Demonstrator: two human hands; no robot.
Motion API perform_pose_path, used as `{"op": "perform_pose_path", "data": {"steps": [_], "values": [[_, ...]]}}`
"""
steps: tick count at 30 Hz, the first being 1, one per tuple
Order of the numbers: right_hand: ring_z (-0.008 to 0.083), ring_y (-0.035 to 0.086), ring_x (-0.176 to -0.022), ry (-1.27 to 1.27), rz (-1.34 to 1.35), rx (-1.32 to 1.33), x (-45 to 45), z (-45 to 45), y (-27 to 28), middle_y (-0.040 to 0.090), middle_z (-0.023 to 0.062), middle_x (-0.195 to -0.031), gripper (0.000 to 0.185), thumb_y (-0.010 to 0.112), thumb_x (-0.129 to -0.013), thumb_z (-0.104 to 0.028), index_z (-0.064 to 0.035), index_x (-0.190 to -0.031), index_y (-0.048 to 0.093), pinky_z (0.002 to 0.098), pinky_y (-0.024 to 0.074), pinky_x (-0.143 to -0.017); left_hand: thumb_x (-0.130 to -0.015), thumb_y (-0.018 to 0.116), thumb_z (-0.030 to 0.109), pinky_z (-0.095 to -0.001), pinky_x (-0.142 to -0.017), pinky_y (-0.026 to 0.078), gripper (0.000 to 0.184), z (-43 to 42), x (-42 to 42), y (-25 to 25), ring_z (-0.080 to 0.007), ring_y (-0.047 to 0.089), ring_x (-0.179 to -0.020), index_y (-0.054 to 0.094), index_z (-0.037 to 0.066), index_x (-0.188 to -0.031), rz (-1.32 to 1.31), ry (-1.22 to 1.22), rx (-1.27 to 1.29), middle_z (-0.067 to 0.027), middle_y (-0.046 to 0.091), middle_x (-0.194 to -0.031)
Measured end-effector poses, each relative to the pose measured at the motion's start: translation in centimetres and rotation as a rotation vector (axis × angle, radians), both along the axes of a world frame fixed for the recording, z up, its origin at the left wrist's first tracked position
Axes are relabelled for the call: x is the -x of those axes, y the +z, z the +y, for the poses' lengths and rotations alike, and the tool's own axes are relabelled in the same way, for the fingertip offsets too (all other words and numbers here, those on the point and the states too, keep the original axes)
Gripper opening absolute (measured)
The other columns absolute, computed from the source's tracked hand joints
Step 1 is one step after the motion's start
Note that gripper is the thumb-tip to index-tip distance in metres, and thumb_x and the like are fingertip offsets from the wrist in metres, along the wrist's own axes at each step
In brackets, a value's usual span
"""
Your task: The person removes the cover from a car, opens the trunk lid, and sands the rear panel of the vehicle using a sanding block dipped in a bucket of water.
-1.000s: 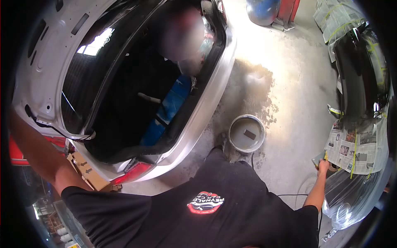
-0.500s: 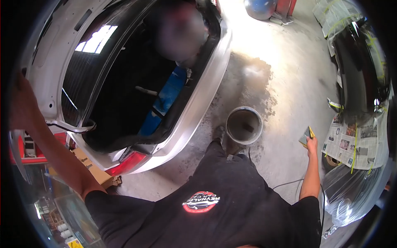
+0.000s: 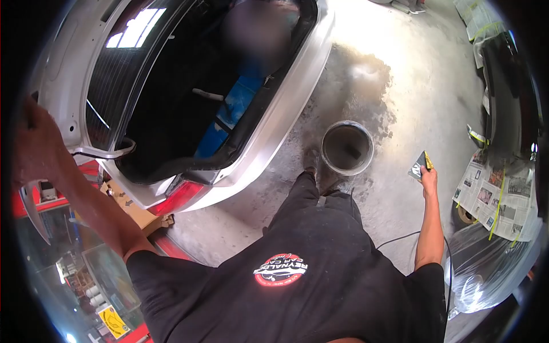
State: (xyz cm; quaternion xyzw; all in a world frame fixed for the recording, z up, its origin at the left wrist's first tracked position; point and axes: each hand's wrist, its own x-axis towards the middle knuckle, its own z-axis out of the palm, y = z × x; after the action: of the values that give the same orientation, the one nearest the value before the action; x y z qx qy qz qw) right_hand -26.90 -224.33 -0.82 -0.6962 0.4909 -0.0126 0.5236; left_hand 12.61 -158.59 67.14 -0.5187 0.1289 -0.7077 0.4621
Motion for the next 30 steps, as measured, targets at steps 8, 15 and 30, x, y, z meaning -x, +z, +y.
{"op": "perform_pose_path", "data": {"steps": [8, 15, 30], "values": [[0.0162, 0.064, -0.077, -0.140, 0.059, -0.067, 0.8, -0.5, -0.9, 0.067, 0.0041, -0.091, 0.030, 0.063, -0.100, -0.031, -0.0038, -0.112, 0.065, 0.0379, 0.0532, -0.060, -0.089, 0.080, 0.039, -0.0388, -0.065, 0.054, 0.028, -2.4, 4.0, -2.1, -0.0229, 0.074, -0.080, 0.079, 0.017, -0.106, 0.235, -0.165, 0.011, -0.0023, 0.078, -0.097], [0.0192, 0.064, -0.082, -0.221, -0.013, -0.060, -1.7, -0.6, -2.5, 0.067, 0.0066, -0.097, 0.033, 0.064, -0.100, -0.029, -0.0022, -0.119, 0.063, 0.0403, 0.0534, -0.062, -0.093, 0.077, 0.033, -0.0409, -0.091, 0.055, 0.036, -8.4, 8.5, -4.7, -0.0261, 0.073, -0.106, 0.074, 0.010, -0.120, 0.334, -0.228, 0.182, -0.0071, 0.076, -0.118], [0.0224, 0.065, -0.085, -0.119, -0.126, 0.071, -3.6, -2.1, -5.5, 0.069, 0.0126, -0.099, 0.031, 0.062, -0.100, -0.016, 0.0059, -0.121, 0.063, 0.0417, 0.0518, -0.066, -0.093, 0.072, 0.013, -0.0483, -0.103, 0.045, 0.014, -13.0, 10.3, -12.2, -0.0272, 0.069, -0.110, 0.073, 0.005, -0.104, 0.900, -0.578, 0.246, -0.0111, 0.075, -0.110]]}}
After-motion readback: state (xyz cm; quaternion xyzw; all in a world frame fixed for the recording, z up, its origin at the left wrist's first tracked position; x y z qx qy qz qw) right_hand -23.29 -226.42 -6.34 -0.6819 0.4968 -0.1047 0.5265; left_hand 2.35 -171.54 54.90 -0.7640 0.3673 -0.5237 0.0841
